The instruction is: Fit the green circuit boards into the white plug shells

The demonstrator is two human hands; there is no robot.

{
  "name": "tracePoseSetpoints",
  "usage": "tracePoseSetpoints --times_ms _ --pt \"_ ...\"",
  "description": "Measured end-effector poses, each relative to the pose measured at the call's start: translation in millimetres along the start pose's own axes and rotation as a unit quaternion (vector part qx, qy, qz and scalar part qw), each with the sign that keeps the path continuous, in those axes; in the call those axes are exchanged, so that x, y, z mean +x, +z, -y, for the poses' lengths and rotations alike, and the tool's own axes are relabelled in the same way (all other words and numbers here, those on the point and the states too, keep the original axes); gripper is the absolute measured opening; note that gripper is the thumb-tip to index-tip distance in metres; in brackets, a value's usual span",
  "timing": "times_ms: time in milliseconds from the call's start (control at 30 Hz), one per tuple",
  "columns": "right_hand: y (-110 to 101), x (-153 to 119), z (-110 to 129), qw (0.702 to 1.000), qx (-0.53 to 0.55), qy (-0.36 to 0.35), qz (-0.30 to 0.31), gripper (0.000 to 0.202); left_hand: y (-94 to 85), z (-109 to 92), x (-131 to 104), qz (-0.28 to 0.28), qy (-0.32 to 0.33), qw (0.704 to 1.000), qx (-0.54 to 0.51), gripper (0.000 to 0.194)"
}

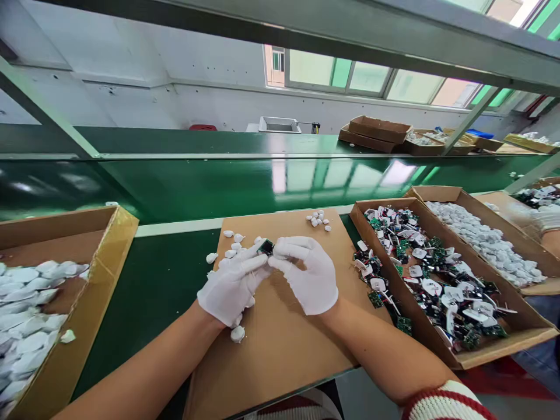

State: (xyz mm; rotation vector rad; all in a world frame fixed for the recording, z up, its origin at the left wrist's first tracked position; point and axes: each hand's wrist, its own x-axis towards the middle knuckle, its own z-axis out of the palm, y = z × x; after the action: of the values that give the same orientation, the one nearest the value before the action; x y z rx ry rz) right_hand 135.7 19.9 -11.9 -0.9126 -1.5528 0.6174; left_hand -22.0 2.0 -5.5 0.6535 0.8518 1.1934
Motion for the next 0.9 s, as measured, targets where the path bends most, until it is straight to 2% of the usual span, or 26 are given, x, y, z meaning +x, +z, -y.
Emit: tracePoseSetpoints --times_ms 67,133,200,333,567,667,800,900 --pt "-3 1 1 0.997 -0.058 -0.048 0.008 0.010 3.7 4 -3 0.019 -0.005 1.000 -0.025 0.035" --pt "-7 6 2 0.994 -0.092 -0.042 0.040 0.010 5.1 7 -5 0.027 -0.018 0.999 -0.042 0.039" --pt "-13 11 2 0.992 -0.102 -0.031 0.070 0.008 3.2 8 -4 0.011 -0.034 0.999 -0.037 0.038" --pt "-21 18 4 0.987 -0.095 -0.022 0.127 0.014 -4.0 9 -1 0.001 -0.047 0.999 -0.003 0.035" --pt "-21 25 10 0.977 -0.024 0.046 0.208 0.040 -0.8 6 -3 0.075 -0.062 0.994 -0.051 0.035" --pt "-22 27 15 0.966 -0.048 0.044 0.252 0.038 0.4 3 -3 0.058 -0.067 0.994 -0.064 0.039" --pt "-22 24 13 0.968 -0.097 -0.035 0.230 0.026 -1.1 1 -1 0.011 -0.052 0.996 -0.074 0.043" --pt "-21 19 5 0.970 -0.103 -0.063 0.210 0.029 -1.9 1 1 0.022 -0.036 0.997 -0.060 0.039"
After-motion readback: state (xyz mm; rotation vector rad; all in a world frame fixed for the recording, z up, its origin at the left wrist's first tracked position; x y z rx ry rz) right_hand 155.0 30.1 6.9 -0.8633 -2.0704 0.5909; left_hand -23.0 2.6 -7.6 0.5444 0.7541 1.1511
